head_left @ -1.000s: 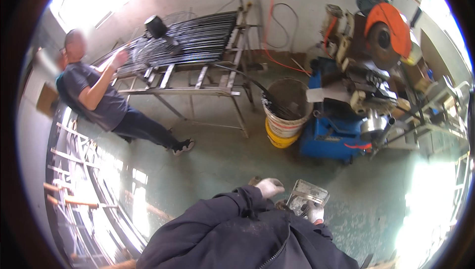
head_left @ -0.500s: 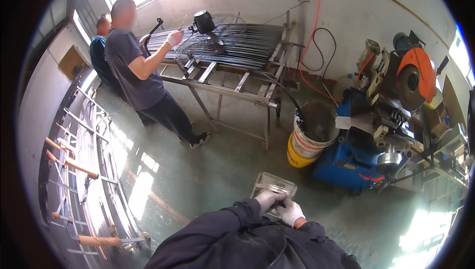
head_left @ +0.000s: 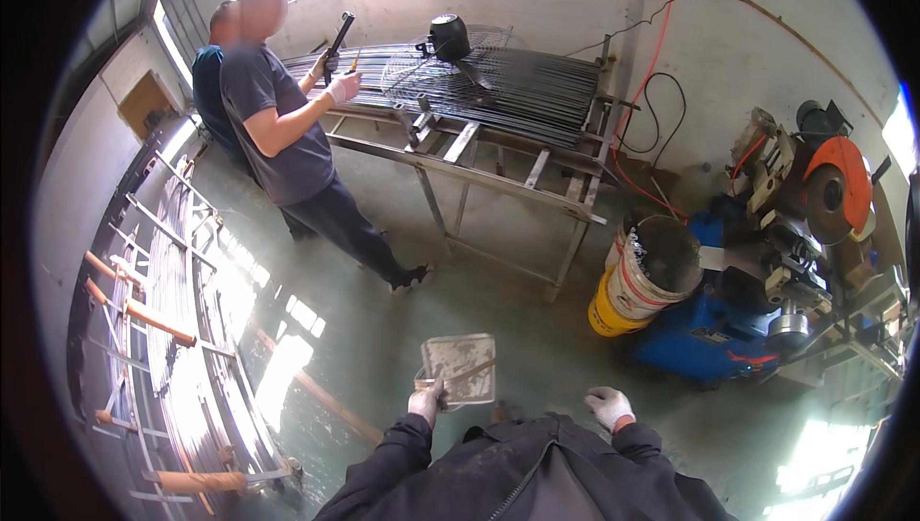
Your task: The person sweeps debris into a dustpan using a broom in a workshop. They then walk across the room, place the dustpan on a workbench, and later pick up a metal grate and a long rod from a sofa before removing gloves.
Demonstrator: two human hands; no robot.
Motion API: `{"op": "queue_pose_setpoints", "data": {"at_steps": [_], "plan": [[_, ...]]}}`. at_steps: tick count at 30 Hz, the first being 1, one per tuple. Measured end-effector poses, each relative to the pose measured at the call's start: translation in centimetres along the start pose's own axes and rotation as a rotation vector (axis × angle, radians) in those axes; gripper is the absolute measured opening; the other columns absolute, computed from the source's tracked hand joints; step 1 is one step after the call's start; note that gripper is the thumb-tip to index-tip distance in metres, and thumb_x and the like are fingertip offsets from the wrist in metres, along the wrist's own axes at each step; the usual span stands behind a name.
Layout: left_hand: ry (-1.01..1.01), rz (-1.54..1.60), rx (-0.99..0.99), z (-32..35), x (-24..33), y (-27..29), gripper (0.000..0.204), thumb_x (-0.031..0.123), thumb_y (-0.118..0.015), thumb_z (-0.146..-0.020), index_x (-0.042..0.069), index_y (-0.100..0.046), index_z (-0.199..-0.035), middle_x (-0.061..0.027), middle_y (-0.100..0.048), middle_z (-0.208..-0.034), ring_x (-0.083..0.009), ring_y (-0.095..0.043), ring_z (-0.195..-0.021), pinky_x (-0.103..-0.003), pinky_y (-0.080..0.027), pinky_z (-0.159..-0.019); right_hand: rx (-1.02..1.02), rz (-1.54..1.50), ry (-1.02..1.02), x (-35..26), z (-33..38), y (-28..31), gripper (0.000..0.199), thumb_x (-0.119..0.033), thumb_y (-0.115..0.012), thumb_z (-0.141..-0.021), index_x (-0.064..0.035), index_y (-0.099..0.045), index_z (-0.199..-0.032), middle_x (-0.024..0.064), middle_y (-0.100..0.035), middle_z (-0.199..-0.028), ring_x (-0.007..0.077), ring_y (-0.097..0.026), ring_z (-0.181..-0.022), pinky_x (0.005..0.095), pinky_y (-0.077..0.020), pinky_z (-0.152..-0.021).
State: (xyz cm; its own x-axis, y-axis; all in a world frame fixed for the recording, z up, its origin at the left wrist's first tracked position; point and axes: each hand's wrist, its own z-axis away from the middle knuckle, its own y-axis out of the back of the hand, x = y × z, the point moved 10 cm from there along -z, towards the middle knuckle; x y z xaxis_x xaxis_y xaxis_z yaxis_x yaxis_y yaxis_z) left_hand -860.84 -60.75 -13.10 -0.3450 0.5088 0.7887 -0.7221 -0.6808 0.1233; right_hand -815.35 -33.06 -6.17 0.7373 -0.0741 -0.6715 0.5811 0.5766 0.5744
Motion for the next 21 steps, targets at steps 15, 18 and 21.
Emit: {"op": "queue_pose_setpoints", "data": {"at_steps": [15, 18, 21], "plan": [[0.358, -0.426, 0.213, 5.6, -12.3, 17.8, 0.065, 0.063, -0.074, -0.103, -0.001, -0.084, -0.095, -0.0113, -0.077, -0.076, -0.0226, -0.072, -0.070, -0.041, -0.056, -0.070, -0.357, 0.714, -0.182, 20.2, -6.0, -12.4, 0.052, -0.054, -0.062, -0.103, -0.0165, -0.085, -0.128, 0.0159, -0.079, -0.140, 0.0385, -0.072, -0.135, 0.0479, -0.0593, -0.109], [0.188, -0.422, 0.203, 7.0, -10.9, 18.6, 0.055, 0.051, -0.079, -0.108, -0.003, -0.082, -0.098, -0.0133, -0.075, -0.080, -0.0233, -0.070, -0.071, -0.040, -0.057, -0.070, -0.329, 0.621, 0.340, 10.3, -11.2, -16.5, 0.037, -0.043, -0.064, -0.104, -0.0142, -0.088, -0.105, 0.0092, -0.085, -0.107, 0.0317, -0.082, -0.098, 0.0421, -0.0620, -0.079], [0.279, -0.366, 0.213, 7.3, -10.7, 19.3, 0.051, 0.047, -0.081, -0.108, -0.003, -0.081, -0.101, -0.0131, -0.075, -0.083, -0.0237, -0.070, -0.073, -0.041, -0.057, -0.070, -0.419, 0.799, 0.195, 3.7, -18.5, -17.9, 0.029, -0.035, -0.070, -0.103, -0.0134, -0.086, -0.114, 0.0194, -0.083, -0.111, 0.0404, -0.077, -0.116, 0.0495, -0.0629, -0.099]]}}
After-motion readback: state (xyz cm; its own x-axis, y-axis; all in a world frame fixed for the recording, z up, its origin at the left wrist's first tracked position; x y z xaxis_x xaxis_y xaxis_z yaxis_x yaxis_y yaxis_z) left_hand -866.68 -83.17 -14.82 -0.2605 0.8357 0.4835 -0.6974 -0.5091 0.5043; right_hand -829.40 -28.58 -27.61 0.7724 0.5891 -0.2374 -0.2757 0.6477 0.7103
